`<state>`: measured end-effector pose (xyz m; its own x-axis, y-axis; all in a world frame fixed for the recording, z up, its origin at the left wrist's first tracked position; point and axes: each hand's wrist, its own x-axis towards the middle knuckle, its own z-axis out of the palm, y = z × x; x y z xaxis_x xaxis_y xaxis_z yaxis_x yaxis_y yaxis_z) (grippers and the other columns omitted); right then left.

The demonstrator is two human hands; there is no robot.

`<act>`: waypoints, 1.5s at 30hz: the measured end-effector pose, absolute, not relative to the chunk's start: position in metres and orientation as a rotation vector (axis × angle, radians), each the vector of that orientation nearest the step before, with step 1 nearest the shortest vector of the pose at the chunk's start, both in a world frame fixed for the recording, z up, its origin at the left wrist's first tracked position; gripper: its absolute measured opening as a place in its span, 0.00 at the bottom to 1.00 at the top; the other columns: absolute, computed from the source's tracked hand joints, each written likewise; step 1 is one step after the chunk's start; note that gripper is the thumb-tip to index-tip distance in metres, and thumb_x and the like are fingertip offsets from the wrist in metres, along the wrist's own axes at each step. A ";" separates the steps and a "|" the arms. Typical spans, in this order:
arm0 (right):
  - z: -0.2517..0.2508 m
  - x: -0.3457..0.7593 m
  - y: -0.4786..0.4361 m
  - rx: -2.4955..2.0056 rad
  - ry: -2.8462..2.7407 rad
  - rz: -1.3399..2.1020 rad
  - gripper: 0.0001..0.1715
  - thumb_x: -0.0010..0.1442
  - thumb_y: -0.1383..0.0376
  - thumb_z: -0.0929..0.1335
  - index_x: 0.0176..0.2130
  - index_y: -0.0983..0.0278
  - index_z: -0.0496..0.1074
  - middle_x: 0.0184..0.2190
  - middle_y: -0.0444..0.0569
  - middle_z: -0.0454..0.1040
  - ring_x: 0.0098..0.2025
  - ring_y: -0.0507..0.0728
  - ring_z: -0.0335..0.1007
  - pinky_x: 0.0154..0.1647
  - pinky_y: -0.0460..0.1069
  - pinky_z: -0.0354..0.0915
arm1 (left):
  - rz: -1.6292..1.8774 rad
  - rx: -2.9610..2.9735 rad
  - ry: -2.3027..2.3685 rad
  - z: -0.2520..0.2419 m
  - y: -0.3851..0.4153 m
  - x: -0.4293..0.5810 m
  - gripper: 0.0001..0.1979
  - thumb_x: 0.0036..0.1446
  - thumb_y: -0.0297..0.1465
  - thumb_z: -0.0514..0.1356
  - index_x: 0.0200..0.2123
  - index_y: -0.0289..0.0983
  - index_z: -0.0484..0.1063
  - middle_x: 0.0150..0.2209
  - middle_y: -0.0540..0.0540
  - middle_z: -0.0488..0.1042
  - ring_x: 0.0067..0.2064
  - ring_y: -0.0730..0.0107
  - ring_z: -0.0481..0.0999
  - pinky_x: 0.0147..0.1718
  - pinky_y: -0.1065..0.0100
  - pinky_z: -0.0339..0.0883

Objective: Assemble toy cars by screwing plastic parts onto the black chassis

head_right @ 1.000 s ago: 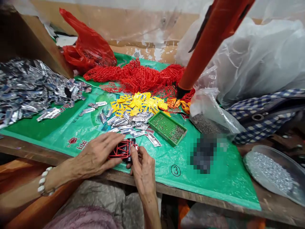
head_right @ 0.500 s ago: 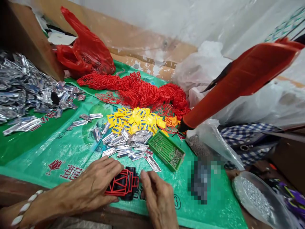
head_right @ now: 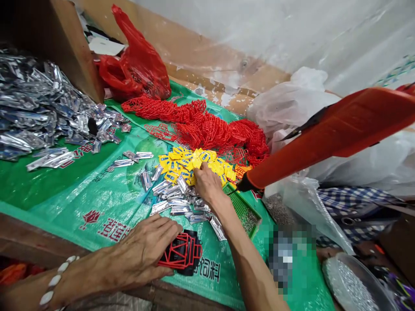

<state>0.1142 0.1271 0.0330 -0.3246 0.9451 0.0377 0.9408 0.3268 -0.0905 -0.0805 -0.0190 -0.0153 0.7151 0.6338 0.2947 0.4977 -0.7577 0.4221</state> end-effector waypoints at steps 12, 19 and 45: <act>0.048 0.154 -0.008 -1.552 -2.344 -0.171 0.16 0.68 0.70 0.58 0.31 0.62 0.69 0.35 0.53 0.76 0.37 0.56 0.73 0.38 0.50 0.70 | 0.652 2.648 0.918 0.004 -0.006 -0.074 0.21 0.52 0.39 0.72 0.43 0.35 0.69 0.40 0.42 0.74 0.42 0.53 0.73 0.41 0.55 0.73; 0.001 0.160 -0.077 -1.613 -2.245 -0.105 0.14 0.70 0.67 0.59 0.48 0.65 0.71 0.50 0.57 0.76 0.50 0.58 0.76 0.46 0.51 0.76 | 0.832 2.754 0.889 -0.010 -0.006 -0.080 0.19 0.65 0.39 0.59 0.55 0.36 0.65 0.46 0.39 0.76 0.46 0.54 0.75 0.44 0.59 0.72; 0.051 0.249 -0.041 -2.383 -1.354 0.269 0.21 0.64 0.63 0.67 0.20 0.64 0.64 0.17 0.41 0.65 0.21 0.49 0.61 0.28 0.47 0.61 | 0.826 2.784 1.072 -0.010 0.019 -0.115 0.28 0.64 0.46 0.56 0.61 0.37 0.66 0.47 0.36 0.77 0.46 0.42 0.78 0.45 0.44 0.75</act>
<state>0.2493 -0.0408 0.0506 0.5163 0.8561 0.0227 0.7823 -0.4606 -0.4193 -0.1154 0.0195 -0.0100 0.6179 0.6349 0.4638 0.6105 -0.7591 0.2258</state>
